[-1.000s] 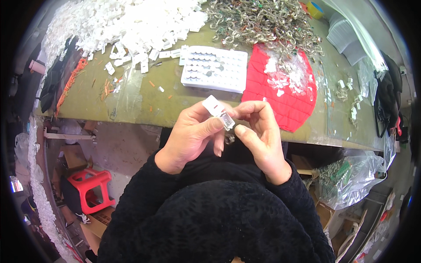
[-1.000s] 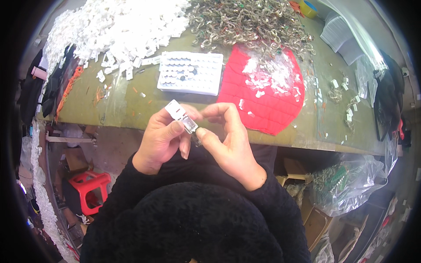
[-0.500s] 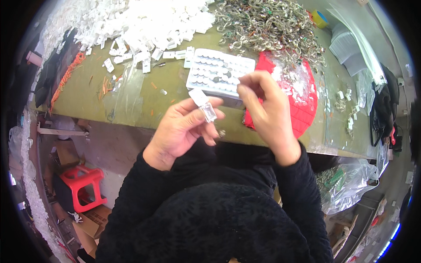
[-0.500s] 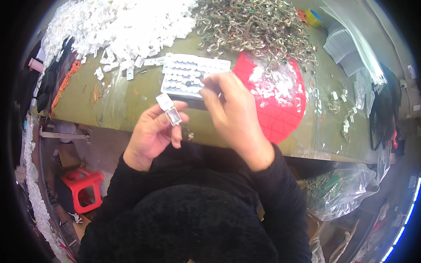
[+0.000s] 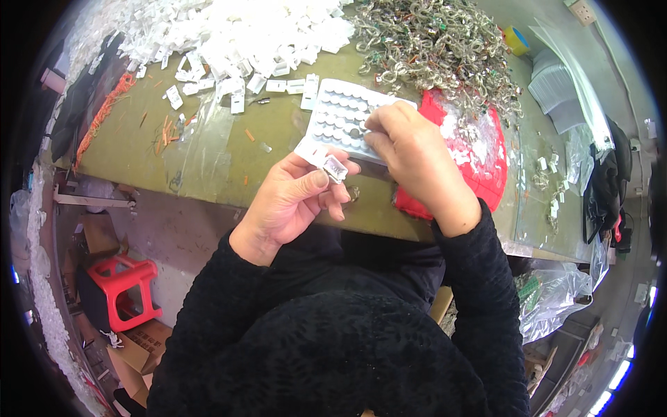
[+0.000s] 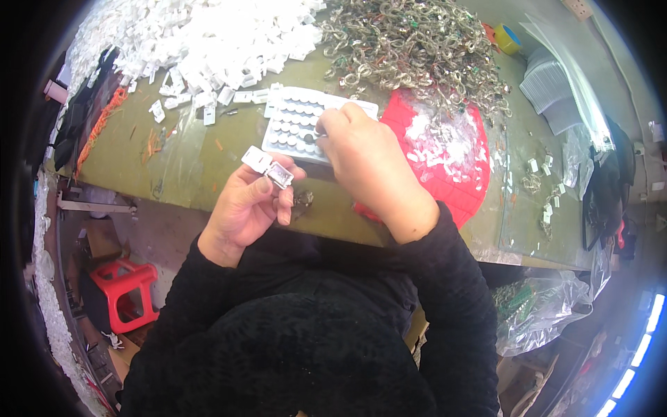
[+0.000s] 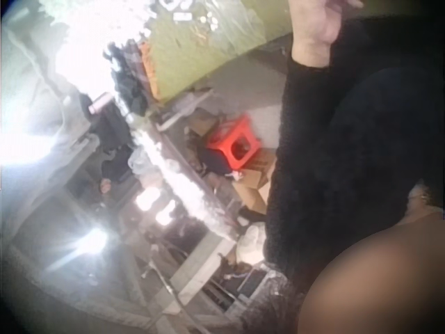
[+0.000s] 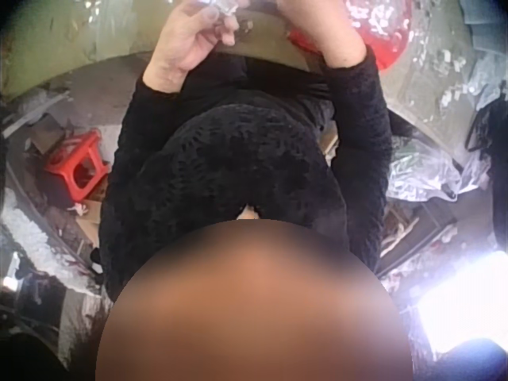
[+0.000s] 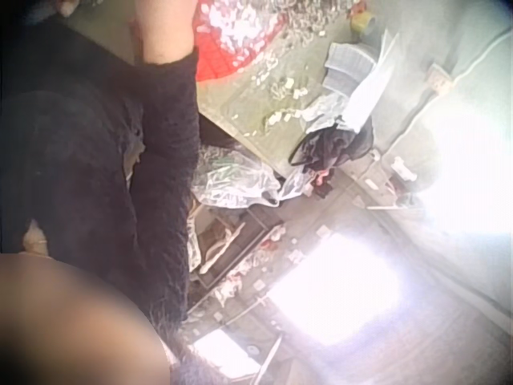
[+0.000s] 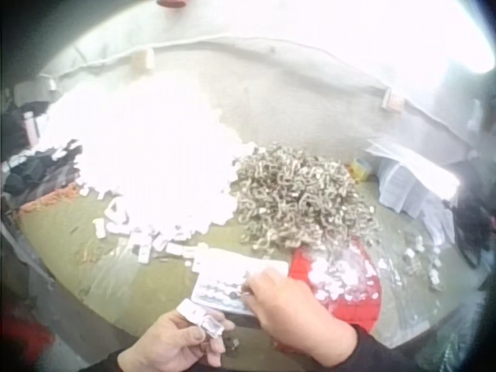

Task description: The person repeatedly picks small white plastic housings and metal contacts from a table, inserts the contacts into the housings, and places the assembled units into a white tray. The person also handles a red cloth and occasionally adjusts the tray position.

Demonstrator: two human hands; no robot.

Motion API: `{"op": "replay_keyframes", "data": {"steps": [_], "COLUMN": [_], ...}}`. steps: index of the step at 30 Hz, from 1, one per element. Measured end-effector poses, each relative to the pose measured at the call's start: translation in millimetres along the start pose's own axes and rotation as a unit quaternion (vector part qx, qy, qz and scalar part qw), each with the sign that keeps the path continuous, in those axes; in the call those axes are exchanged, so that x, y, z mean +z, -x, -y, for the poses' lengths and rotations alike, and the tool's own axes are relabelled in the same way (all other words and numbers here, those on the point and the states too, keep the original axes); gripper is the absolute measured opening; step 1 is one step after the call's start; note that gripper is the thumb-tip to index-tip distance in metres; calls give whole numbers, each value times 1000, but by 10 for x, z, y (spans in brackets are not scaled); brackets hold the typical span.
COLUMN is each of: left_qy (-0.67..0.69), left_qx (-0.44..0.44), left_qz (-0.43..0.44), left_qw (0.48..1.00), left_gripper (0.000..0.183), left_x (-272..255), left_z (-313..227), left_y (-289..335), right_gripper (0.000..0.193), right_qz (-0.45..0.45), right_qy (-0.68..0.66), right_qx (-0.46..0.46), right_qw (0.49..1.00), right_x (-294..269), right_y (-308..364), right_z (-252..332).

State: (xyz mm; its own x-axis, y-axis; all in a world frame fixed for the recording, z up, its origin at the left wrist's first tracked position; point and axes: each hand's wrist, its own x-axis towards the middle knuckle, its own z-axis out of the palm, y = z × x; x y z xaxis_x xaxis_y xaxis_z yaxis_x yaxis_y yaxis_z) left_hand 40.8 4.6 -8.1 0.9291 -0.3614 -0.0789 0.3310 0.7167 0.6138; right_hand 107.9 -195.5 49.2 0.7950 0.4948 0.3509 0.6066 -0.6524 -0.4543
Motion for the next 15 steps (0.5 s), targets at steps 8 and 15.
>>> {"op": "replay_keyframes", "data": {"steps": [8, 15], "left_qy": [21, 23], "left_qx": [-8, -5], "left_qz": [18, -5], "left_qw": [1000, 1000], "left_gripper": [47, 46], "left_x": [-50, -45], "left_z": [-19, -7], "left_y": [-10, -13], "right_gripper": [14, 10], "right_qz": [-10, -30], "right_qy": [2, -11], "right_qx": [-41, -50], "right_qw": [999, 998], "right_x": [107, 96], "right_y": [-40, -48], "right_z": [16, 12]}}
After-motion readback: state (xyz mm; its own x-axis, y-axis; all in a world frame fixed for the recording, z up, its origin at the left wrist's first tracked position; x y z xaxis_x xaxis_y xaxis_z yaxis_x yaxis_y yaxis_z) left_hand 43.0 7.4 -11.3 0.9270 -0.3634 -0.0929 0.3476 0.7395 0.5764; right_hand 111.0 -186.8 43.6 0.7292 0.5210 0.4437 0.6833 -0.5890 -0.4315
